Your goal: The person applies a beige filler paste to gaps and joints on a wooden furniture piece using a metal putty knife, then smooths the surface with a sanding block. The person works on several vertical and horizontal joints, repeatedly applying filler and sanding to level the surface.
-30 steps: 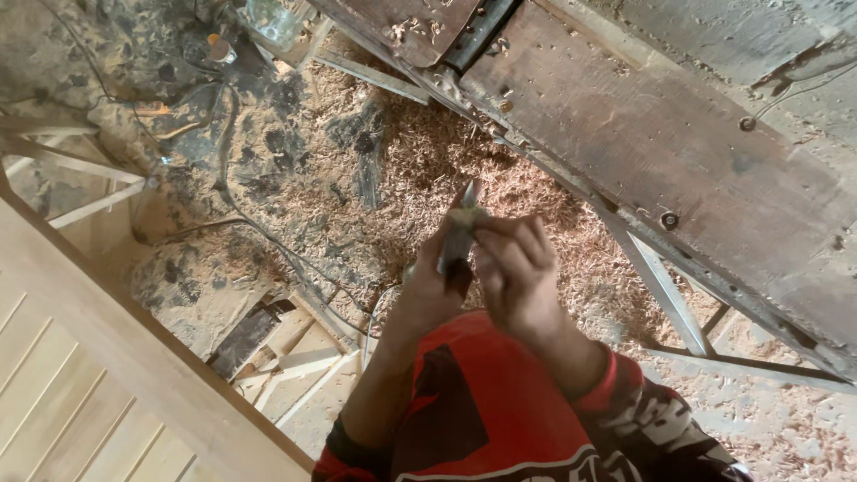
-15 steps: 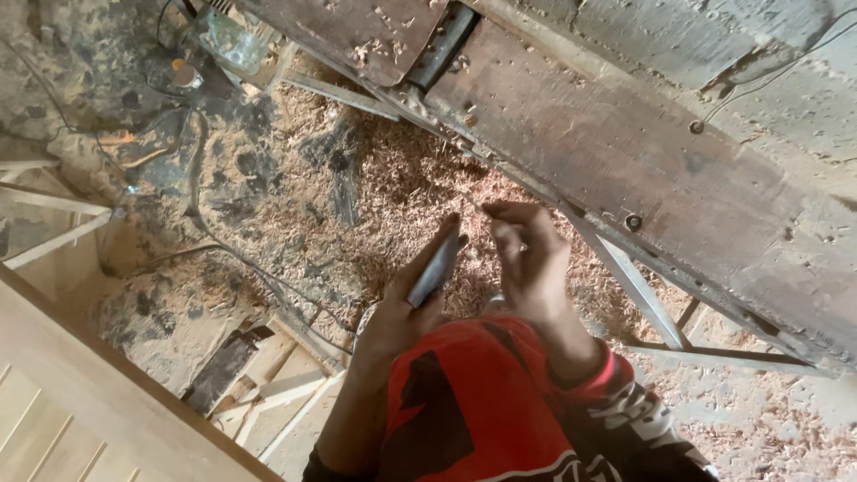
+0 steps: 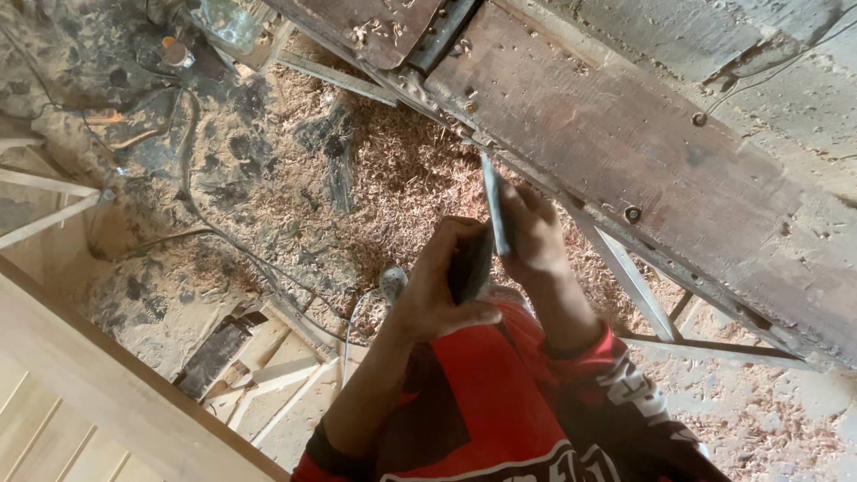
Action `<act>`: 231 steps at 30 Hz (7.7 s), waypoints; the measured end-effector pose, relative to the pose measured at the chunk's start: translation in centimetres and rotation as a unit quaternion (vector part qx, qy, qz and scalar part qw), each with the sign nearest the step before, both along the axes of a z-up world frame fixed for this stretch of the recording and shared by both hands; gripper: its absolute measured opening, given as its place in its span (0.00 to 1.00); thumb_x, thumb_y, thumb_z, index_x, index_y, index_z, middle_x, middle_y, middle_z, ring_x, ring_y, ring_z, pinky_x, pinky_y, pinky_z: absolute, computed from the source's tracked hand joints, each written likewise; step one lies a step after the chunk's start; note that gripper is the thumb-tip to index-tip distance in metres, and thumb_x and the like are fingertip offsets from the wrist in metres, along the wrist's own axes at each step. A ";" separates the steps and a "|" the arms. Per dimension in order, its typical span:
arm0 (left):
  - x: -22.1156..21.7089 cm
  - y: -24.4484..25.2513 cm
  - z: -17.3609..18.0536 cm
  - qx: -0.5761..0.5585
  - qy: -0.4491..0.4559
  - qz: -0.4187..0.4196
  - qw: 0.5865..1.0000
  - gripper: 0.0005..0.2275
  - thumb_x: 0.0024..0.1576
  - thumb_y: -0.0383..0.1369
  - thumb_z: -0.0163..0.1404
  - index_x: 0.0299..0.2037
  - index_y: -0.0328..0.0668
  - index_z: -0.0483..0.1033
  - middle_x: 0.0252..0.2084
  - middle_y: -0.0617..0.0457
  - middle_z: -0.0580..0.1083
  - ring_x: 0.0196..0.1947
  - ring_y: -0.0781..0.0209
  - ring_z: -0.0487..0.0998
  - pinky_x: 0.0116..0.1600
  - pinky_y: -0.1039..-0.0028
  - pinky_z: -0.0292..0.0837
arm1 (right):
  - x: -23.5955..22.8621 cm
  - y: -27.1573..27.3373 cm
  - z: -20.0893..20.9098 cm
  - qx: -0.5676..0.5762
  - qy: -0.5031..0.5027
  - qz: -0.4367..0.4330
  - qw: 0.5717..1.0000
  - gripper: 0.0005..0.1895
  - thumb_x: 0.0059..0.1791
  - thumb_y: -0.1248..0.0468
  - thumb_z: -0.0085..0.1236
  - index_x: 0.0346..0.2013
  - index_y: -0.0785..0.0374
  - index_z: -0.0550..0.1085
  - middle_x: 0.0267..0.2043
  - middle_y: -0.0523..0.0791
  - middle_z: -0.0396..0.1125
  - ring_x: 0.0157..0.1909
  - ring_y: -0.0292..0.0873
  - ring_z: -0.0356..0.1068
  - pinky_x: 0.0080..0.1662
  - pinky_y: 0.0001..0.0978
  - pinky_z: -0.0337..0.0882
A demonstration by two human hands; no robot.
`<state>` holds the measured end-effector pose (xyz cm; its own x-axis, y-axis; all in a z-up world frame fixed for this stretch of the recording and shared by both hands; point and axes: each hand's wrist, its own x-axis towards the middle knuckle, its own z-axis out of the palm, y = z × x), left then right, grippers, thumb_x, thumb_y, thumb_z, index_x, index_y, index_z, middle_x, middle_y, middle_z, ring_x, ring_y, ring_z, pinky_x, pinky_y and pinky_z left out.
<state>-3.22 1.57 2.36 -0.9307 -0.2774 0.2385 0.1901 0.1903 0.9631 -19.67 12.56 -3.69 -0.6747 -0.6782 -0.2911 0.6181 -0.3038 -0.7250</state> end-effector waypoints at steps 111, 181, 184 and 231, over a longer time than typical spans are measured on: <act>4.5 -13.0 -5.9 0.102 -0.177 0.327 0.923 0.36 0.44 0.33 0.69 0.61 0.37 0.60 0.53 0.43 0.73 0.55 0.48 0.78 0.60 0.59 0.79 | -2.7 -1.3 -4.3 0.446 0.500 0.125 0.732 0.19 0.45 0.68 0.66 0.49 0.70 0.73 0.42 0.54 0.72 0.41 0.47 0.73 0.44 0.41 0.76; 2.0 -66.7 -8.7 0.454 0.193 0.157 0.856 0.43 0.48 0.30 0.64 0.73 0.31 0.51 0.61 0.37 0.63 0.57 0.45 0.71 0.55 0.61 0.79 | 5.5 -71.4 -1.3 0.171 -0.001 0.332 0.928 0.11 0.52 0.63 0.55 0.47 0.66 0.75 0.34 0.44 0.68 0.29 0.38 0.64 0.29 0.29 0.66; 3.9 -71.5 -7.9 0.495 0.199 0.124 0.837 0.41 0.51 0.29 0.65 0.75 0.29 0.55 0.57 0.36 0.64 0.53 0.45 0.70 0.54 0.62 0.76 | 5.7 -71.9 -4.0 0.198 0.068 0.307 0.928 0.12 0.60 0.59 0.54 0.40 0.66 0.70 0.27 0.42 0.61 0.22 0.35 0.55 0.21 0.29 0.56; 4.1 -87.8 0.1 0.168 0.050 0.274 0.946 0.39 0.45 0.12 0.29 0.75 0.27 0.50 0.78 0.33 0.56 0.81 0.45 0.53 0.82 0.61 0.46 | 7.8 -92.6 10.0 0.089 0.706 0.133 0.690 0.26 0.43 0.77 0.57 0.56 0.65 0.74 0.53 0.50 0.70 0.47 0.53 0.71 0.48 0.42 0.74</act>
